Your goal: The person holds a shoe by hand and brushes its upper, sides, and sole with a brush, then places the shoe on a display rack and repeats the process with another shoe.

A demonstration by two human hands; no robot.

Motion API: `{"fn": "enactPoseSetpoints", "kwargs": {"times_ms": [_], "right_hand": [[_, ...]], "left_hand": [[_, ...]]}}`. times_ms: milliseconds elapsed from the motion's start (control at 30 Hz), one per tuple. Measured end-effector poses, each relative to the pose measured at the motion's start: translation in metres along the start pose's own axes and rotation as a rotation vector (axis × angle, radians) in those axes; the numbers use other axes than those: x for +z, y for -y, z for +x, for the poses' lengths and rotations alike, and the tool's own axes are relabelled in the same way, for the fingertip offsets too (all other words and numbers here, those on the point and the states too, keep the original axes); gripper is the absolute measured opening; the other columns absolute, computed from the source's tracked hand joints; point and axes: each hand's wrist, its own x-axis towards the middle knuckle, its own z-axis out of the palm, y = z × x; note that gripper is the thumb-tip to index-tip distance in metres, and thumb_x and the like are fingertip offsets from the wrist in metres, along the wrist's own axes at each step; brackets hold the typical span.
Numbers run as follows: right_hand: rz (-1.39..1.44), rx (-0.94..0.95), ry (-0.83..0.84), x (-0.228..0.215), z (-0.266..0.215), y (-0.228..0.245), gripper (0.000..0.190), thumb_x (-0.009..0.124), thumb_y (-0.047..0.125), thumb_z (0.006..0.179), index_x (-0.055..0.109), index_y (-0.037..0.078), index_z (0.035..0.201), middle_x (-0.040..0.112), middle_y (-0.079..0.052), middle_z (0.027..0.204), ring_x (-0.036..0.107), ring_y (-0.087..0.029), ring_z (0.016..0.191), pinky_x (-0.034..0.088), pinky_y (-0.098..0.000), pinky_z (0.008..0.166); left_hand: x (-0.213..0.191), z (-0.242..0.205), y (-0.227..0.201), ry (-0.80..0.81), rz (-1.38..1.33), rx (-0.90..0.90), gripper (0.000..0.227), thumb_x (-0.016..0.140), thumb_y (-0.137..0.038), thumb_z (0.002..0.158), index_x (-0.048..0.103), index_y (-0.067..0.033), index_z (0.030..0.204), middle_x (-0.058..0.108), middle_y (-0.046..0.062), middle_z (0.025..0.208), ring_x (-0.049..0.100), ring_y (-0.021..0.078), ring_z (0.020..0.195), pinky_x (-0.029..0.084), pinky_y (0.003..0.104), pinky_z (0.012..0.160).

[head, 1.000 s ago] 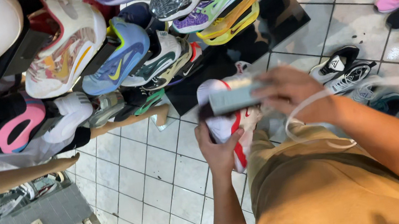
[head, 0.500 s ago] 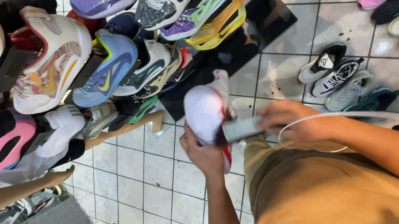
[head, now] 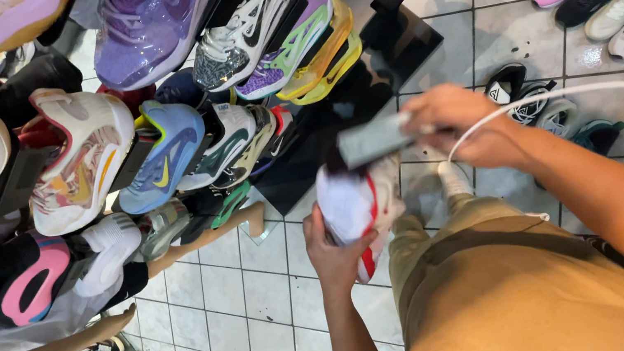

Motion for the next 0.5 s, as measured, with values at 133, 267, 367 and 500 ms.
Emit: {"fn": "enactPoseSetpoints", "kwargs": {"times_ms": [133, 267, 367, 500], "right_hand": [[-0.039, 0.152, -0.118, -0.027, -0.015, -0.028, 0.028, 0.081, 0.010, 0.088, 0.076, 0.008, 0.115, 0.072, -0.014, 0.119, 0.068, -0.035, 0.118, 0.048, -0.0455, 0.106], [0.283, 0.401, -0.078, -0.032, -0.037, -0.029, 0.054, 0.069, 0.001, 0.092, 0.051, -0.001, 0.142, 0.059, -0.018, 0.139, 0.058, -0.025, 0.130, 0.045, -0.0356, 0.116], [0.279, 0.345, 0.156, -0.032, -0.032, -0.012, 0.046, 0.068, 0.017, 0.091, 0.061, 0.000, 0.133, 0.063, -0.018, 0.139, 0.060, -0.028, 0.132, 0.045, -0.0411, 0.117], [0.533, -0.031, 0.654, -0.027, 0.015, 0.044, 0.032, 0.055, 0.027, 0.102, 0.074, 0.004, 0.113, 0.074, -0.017, 0.120, 0.067, -0.036, 0.111, 0.046, -0.0514, 0.102]], "left_hand": [[-0.004, -0.016, -0.039, 0.161, -0.018, 0.044, 0.098, 0.101, -0.017, 0.052, 0.061, 0.0020, 0.140, 0.057, 0.019, 0.136, 0.034, 0.0567, 0.142, 0.024, 0.069, 0.113], [0.000, -0.024, -0.043, 0.154, 0.467, 0.553, 0.072, 0.086, -0.021, 0.070, 0.054, -0.0077, 0.133, 0.063, 0.010, 0.136, 0.050, 0.0366, 0.140, 0.022, 0.064, 0.122], [0.005, -0.028, -0.038, 0.071, 0.520, 0.638, 0.055, 0.078, -0.006, 0.078, 0.055, -0.0080, 0.127, 0.062, 0.011, 0.136, 0.053, 0.0370, 0.137, 0.029, 0.064, 0.120], [-0.001, -0.029, -0.048, 0.016, 0.518, 0.776, 0.033, 0.072, -0.006, 0.093, 0.060, -0.0065, 0.124, 0.060, 0.016, 0.137, 0.056, 0.0419, 0.133, 0.043, 0.066, 0.115]]}}
